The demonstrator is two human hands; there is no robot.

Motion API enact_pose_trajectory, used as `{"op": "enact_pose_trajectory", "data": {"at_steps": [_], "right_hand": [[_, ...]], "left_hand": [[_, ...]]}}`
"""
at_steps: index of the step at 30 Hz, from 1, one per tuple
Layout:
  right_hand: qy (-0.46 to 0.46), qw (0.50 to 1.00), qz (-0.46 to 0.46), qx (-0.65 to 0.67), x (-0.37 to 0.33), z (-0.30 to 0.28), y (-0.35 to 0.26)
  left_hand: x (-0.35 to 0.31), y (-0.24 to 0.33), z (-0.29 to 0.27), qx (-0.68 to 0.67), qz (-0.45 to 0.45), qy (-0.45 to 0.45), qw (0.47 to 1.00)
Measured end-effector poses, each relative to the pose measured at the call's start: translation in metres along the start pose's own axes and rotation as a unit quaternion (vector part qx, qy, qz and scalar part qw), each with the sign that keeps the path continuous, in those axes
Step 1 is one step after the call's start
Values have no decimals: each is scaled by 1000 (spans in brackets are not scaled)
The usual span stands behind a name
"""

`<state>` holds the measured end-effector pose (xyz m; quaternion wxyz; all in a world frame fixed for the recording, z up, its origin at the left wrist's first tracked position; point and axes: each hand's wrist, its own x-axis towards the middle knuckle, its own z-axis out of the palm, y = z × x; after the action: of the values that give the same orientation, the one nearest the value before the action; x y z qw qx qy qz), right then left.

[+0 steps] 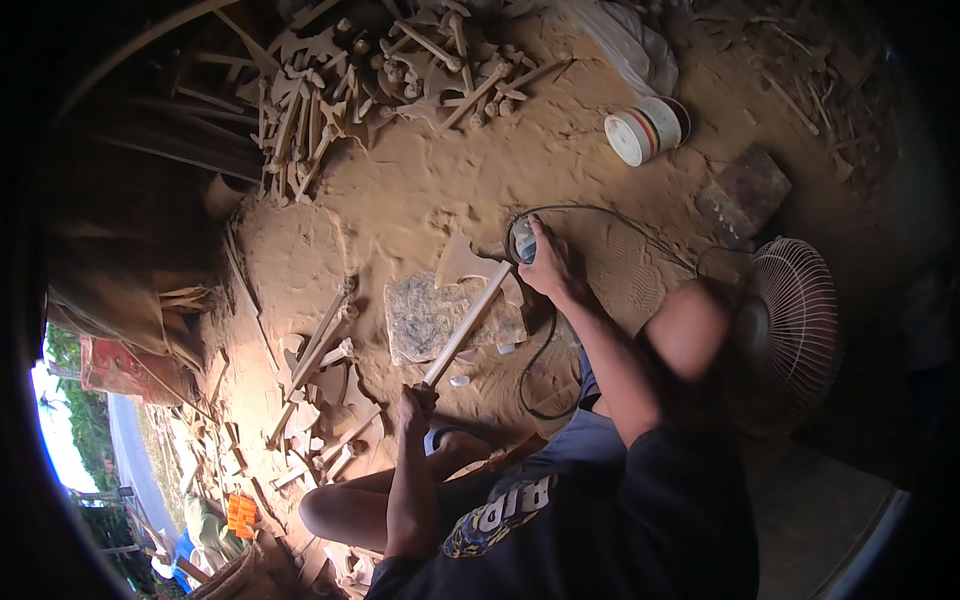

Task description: The person sands a wooden axe head using an angle grinder, turning the piece to work on the handle and the head while holding it against a wooden block.

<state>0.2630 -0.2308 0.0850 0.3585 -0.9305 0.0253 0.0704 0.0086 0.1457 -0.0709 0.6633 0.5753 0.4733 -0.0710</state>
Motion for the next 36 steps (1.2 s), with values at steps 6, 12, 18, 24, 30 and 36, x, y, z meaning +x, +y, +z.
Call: {"op": "enact_pose_trajectory", "data": {"at_steps": [6,12,18,24,30,36], "right_hand": [[38,996,-60,58,-17,-6,-5],[88,964,-120,219,-14,-20,23],[78,943,-191,260,-27,-69,-35],[136,931,-142,308,-37,-108,-47],[77,936,-181,291,-55,-84,-66],[-26,937,-240,252,-93,-40,-87]], "left_hand": [[0,-8,-8,42,17,59,997],[-36,36,109,513,466,11,721],[-21,38,127,563,504,36,654],[-102,37,160,77,208,-104,970],[-167,-25,150,-102,172,-104,974],[-145,12,123,-225,138,-60,963]]}}
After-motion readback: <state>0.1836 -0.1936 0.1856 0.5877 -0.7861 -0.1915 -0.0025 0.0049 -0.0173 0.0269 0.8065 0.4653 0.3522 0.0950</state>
